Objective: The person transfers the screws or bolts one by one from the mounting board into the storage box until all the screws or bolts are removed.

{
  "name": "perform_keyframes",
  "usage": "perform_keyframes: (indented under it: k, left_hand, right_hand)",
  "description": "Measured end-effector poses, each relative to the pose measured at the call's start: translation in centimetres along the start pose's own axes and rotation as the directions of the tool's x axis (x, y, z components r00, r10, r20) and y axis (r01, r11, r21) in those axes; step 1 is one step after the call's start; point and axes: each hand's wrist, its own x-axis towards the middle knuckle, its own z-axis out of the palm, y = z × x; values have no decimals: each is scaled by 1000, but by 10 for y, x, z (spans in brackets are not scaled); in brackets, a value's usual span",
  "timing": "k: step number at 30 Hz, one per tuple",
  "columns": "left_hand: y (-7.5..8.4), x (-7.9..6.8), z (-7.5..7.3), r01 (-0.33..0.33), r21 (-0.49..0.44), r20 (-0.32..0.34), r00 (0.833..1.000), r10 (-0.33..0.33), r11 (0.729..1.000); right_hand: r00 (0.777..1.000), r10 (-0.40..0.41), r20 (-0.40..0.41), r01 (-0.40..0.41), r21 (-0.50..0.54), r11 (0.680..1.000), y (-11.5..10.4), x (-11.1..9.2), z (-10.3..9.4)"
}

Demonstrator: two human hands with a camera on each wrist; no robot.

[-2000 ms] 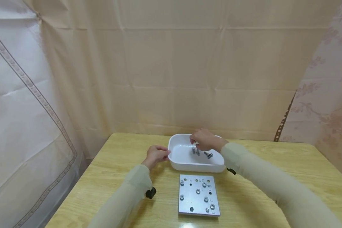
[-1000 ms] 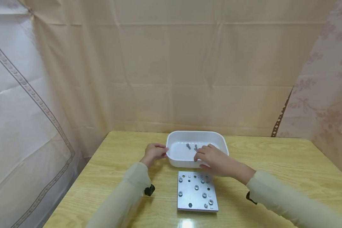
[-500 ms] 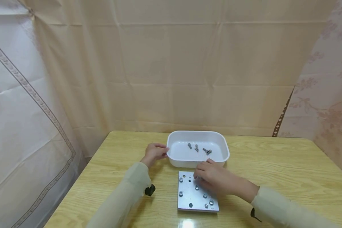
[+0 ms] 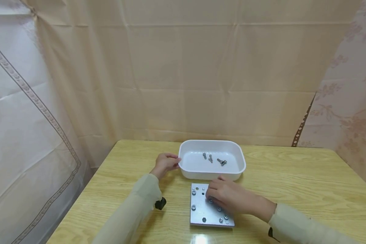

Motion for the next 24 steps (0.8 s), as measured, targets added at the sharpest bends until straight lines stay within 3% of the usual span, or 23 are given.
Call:
perform_keyframes:
  k: [10, 24]
  left_hand:
    - [0, -2, -1, 9, 3, -1, 1000, -9, 1000]
    - [-1, -2, 0, 8, -4, -6, 1000, -8, 1000]
  right_hand:
    - [996, 27, 85, -30, 31, 999, -7, 2, -4]
    - [996, 21, 86, -23, 26, 999, -7, 3, -5]
